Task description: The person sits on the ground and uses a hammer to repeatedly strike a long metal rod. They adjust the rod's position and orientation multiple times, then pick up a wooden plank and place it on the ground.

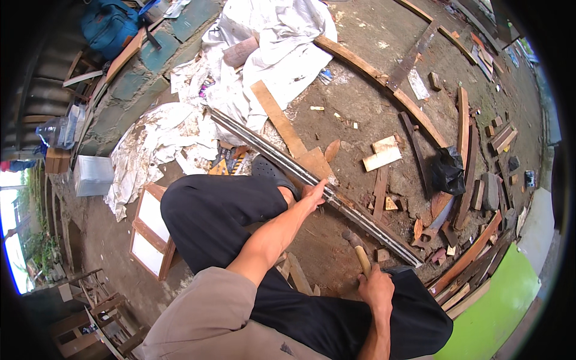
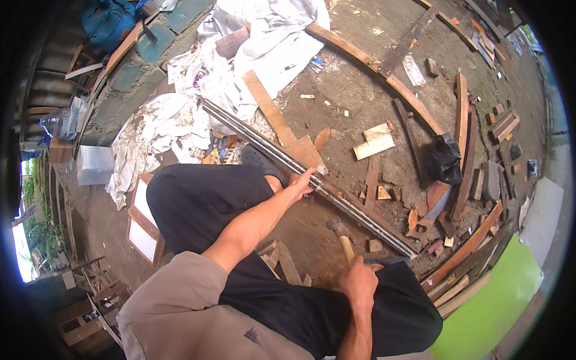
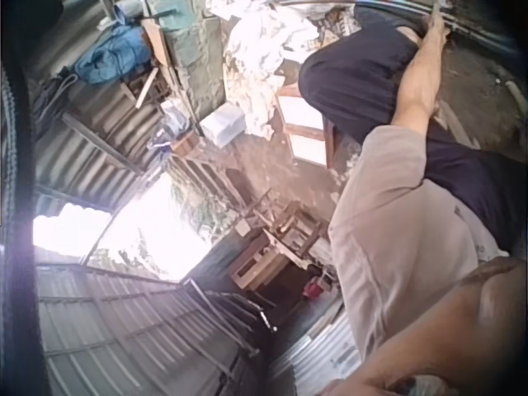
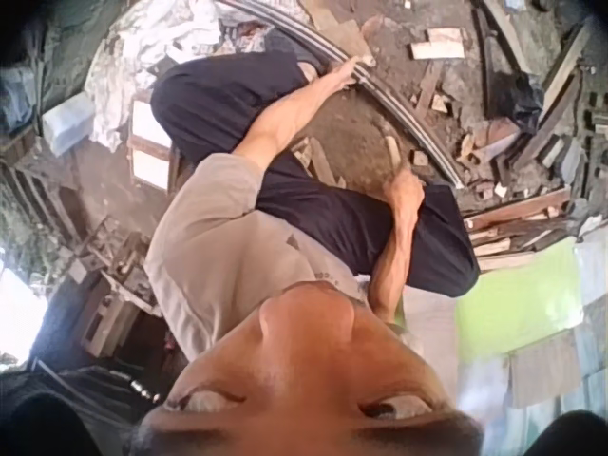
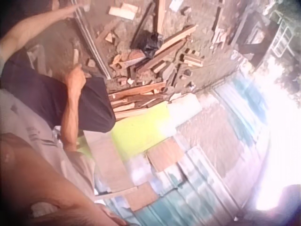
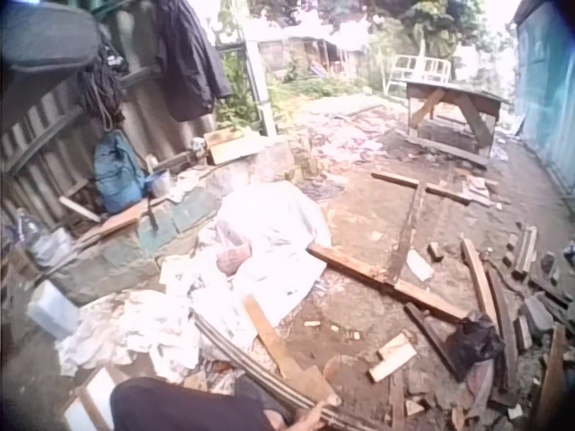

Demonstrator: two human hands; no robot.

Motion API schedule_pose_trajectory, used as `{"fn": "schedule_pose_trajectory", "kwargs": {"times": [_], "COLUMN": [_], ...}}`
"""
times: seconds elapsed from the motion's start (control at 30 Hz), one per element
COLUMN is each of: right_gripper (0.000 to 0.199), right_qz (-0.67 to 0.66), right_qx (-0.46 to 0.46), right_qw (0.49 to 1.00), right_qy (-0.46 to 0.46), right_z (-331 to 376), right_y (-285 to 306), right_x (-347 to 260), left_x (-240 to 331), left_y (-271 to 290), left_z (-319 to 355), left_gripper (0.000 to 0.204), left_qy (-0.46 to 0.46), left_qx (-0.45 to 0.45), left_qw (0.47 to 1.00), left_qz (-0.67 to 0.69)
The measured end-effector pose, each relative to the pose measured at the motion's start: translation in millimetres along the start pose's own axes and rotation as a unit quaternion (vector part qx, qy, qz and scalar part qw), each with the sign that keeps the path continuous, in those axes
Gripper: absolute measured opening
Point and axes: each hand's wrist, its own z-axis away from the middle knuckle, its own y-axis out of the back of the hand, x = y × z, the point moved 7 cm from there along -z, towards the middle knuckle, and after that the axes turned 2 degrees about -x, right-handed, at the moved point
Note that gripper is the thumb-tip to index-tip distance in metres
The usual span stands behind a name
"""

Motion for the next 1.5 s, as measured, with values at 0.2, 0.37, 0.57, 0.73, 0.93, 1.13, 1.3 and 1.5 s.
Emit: {"fn": "schedule_pose_trajectory", "kwargs": {"times": [0.2,0.37,0.57,0.73,0.93,1.13,1.3,1.5], "right_gripper": [0.037,0.042,0.051,0.047,0.046,0.039,0.037,0.039], "right_qz": [-0.077,-0.192,-0.263,-0.307,-0.273,-0.233,-0.233,-0.244], "right_qx": [0.080,0.117,0.178,0.331,0.255,0.327,0.317,0.283], "right_qw": [0.993,0.973,0.947,0.879,0.918,0.904,0.910,0.922], "right_qy": [0.029,0.056,0.039,0.155,0.134,0.148,0.132,0.097], "right_z": [-5.3,-39.7,-71.4,-85.1,-84.7,-63.7,-48.8,-51.4], "right_y": [17.4,8.7,2.1,-14.4,-33.9,-29.9,-28.1,-40.6], "right_x": [-11.0,-27.5,-19.3,-11.9,10.4,18.8,24.9,39.7], "left_x": [-25.3,-49.9,-11.4,3.8,9.7,8.7,12.7,-6.4], "left_y": [5.0,43.6,5.5,5.3,-8.3,-19.8,-25.2,-23.1], "left_z": [11.0,-0.4,127.5,165.4,185.1,209.1,217.3,202.1], "left_gripper": [0.089,0.096,0.103,0.080,0.039,0.059,0.068,0.042], "left_qy": [-0.004,-0.046,-0.113,-0.235,-0.299,-0.220,-0.202,-0.176], "left_qx": [0.005,0.011,0.021,-0.101,-0.206,-0.282,-0.295,-0.284], "left_qw": [0.999,0.997,0.990,0.967,0.932,0.933,0.928,0.940], "left_qz": [-0.045,-0.057,-0.083,0.013,0.003,0.050,0.099,0.066]}}
